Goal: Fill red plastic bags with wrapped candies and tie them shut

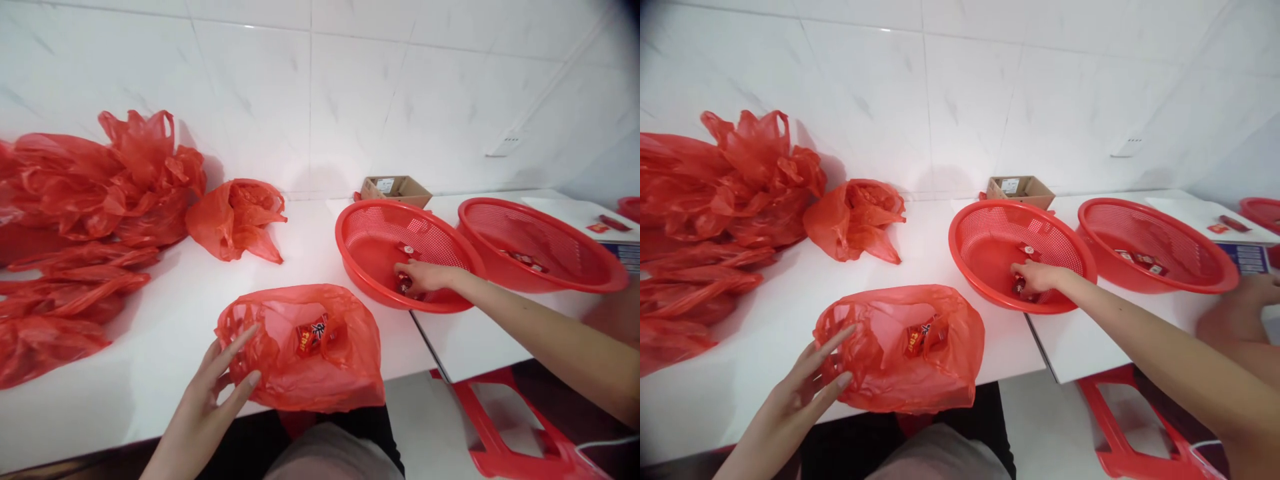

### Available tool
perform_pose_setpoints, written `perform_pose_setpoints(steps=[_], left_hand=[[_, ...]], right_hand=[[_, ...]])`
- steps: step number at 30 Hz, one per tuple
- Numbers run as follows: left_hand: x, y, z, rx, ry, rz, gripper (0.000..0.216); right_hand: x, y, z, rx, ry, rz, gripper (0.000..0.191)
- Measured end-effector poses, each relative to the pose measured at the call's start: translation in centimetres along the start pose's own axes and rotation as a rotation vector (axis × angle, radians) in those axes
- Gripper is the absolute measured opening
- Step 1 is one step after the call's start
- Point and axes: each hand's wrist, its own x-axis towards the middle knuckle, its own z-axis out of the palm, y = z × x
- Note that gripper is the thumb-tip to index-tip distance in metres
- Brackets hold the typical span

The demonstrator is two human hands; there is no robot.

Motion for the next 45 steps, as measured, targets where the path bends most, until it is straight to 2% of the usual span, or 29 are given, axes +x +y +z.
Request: perform_pose_setpoints(steps=[2, 5, 7, 10, 12, 15, 17, 19, 25, 30, 36, 39, 42, 45], left_hand=[[-0.2, 0.1, -0.1, 0.001, 0.016, 0.004, 0.049], [-0.1, -0.1, -0.4, 0.017, 0.027, 0.006, 0.051], [0.0, -0.4, -0.6, 0.014, 0.027, 0.007, 0.052], [0.2, -0.5, -0.6, 0.009, 0.019, 0.026, 0.052], [0.3, -0.3, -0.4, -0.002, 0.029, 0.016, 0.053], [0.2, 0.0, 0.0, -0.093, 0.017, -0.041, 0.058], [0.1, 0.1, 0.1, -0.161, 0.005, -0.069, 0.061], [-0.1, -0.1, 0.0, -0.176, 0.019, -0.066, 0.062], [-0.6, -0.7, -0.6, -0.212, 0.032, -0.026, 0.058], [-0.5, -0.7, -0.6, -0.198, 0.058, -0.001, 0.057], [-0.6, -0.7, -0.6, -0.266, 0.052, -0.051, 0.061], [-0.7, -0.7, -0.7, -0.263, 0.067, -0.053, 0.062], [-0.8, -0.8, -0.8, -0.264, 0.066, -0.052, 0.062], [-1.0, -0.6, -0.8, -0.303, 0.049, -0.1, 0.068]], right_hand=[[-0.1, -0.4, -0.5, 0.055, -0.056, -0.045, 0.03], [-1.0, -1.3, -2.4, 0.137, -0.054, -0.089, 0.027], [-2.5, -3.0, -3.9, 0.256, 0.028, -0.139, 0.026], [-5.6, -8.0, -4.9, 0.526, 0.17, -0.3, 0.035], [-7.4, -12.2, -4.0, 0.596, 0.145, -0.426, 0.041], [-8.0, -17.9, -0.8, 0.519, 0.091, -0.585, 0.042], [-7.4, -20.4, 1.3, 0.456, 0.088, -0.612, 0.043], [-6.6, -21.6, 2.6, 0.431, 0.094, -0.61, 0.042], [-5.7, -22.0, 3.0, 0.426, 0.096, -0.674, 0.018], [-5.4, -22.1, 3.9, 0.419, 0.007, -0.707, 0.021], [-5.0, -22.0, 3.9, 0.415, 0.058, -0.717, 0.025], [-5.2, -21.6, 3.1, 0.404, 0.051, -0.742, 0.039], [-5.2, -19.8, 0.4, 0.504, 0.2, -0.682, 0.041], [-3.9, -15.5, -3.4, 0.471, 0.506, -0.523, 0.038]])
